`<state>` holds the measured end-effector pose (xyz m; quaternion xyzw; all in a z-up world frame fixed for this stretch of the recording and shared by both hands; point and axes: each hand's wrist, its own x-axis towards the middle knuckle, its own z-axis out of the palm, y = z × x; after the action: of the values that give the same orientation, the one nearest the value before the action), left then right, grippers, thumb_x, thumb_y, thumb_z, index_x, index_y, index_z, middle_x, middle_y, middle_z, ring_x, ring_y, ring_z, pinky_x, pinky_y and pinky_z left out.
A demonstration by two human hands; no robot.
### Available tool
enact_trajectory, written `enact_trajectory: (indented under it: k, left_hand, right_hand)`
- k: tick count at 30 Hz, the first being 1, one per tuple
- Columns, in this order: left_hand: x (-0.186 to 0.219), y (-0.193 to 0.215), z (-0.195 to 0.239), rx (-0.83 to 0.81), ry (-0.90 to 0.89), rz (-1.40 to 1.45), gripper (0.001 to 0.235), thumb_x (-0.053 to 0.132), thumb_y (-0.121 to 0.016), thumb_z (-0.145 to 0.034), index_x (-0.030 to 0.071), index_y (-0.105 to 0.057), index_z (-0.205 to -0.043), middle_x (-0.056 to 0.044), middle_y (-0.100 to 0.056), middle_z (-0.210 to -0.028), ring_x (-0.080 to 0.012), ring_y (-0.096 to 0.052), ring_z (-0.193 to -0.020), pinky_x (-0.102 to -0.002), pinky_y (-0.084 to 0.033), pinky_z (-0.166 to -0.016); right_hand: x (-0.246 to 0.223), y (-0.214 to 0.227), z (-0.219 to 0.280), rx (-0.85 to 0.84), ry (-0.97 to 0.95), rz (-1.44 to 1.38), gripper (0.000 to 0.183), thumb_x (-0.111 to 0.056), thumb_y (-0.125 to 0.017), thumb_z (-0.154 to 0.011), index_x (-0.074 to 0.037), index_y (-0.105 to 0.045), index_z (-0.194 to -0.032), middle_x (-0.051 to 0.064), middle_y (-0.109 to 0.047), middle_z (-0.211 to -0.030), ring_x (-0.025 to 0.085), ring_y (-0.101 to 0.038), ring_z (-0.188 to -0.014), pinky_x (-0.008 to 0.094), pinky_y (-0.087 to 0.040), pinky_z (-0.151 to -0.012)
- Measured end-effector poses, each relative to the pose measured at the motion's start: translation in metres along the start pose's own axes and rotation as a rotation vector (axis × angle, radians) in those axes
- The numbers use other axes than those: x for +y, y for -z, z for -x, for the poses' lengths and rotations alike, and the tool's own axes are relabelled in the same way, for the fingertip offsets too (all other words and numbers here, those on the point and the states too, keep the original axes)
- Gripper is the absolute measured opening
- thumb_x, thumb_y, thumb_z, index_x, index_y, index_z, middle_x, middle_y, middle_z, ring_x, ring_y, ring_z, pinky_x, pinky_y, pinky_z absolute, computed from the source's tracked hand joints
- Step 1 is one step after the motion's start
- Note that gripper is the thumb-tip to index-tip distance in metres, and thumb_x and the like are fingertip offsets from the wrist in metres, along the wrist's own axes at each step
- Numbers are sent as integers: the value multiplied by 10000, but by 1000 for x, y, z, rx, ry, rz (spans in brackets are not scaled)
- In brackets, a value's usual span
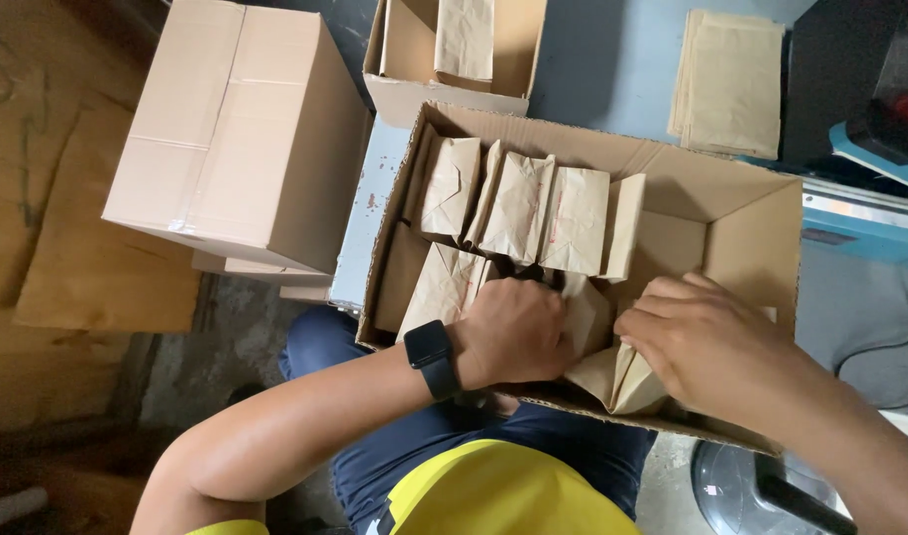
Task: Organizing and packing small paper bags into cardboard boxes.
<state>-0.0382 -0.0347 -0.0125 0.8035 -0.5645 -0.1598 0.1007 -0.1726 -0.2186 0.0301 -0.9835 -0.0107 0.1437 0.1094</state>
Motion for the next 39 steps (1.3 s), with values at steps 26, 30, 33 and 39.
enact_trajectory:
  k: [26, 30, 33, 39]
  left_hand:
    - [-7, 10, 21, 32, 129, 222, 238, 218, -637, -831, -10, -696, -798, -188, -688, -716, -388, -628, -524, -445, -546, -494]
    - [7, 5, 20, 124, 159, 210, 282, 240, -593, -900, 5, -700, -786, -206, -669, -677, -417, -597, -466, -493, -500, -418]
    - [12, -4, 15, 47, 106, 208, 296, 201, -579, -891, -32, -699, -754, -212, -666, -641, -389, -614, -437, -466, -523, -425]
    - [10, -5, 17, 60, 30, 277, 357, 315, -562, -968, 11, -670, -815, -184, -672, -631, -424, -606, -483, -477, -500, -466]
  right_hand:
    - [-7, -8, 4, -55, 161, 242, 225, -112, -621, -782, -167, -733, -970, -4, -696, -1017, 224, -548, -1022, 408, -402, -971]
    - [-18, 1, -1, -80, 122, 272, 181, -138, -628, -824, -127, -772, -934, 26, -698, -1020, 235, -518, -1066, 431, -409, -970]
    - [-15, 11, -3, -103, 93, 191, 291, -261, -554, -903, -112, -783, -1002, 67, -682, -1249, 351, -331, -1545, 595, -204, -1294]
    - [1, 31, -4, -411, -89, 86, 580, -212, -930, -687, -331, -700, -1206, -175, -582, -1342, 92, -528, -1294, 394, -460, -1131]
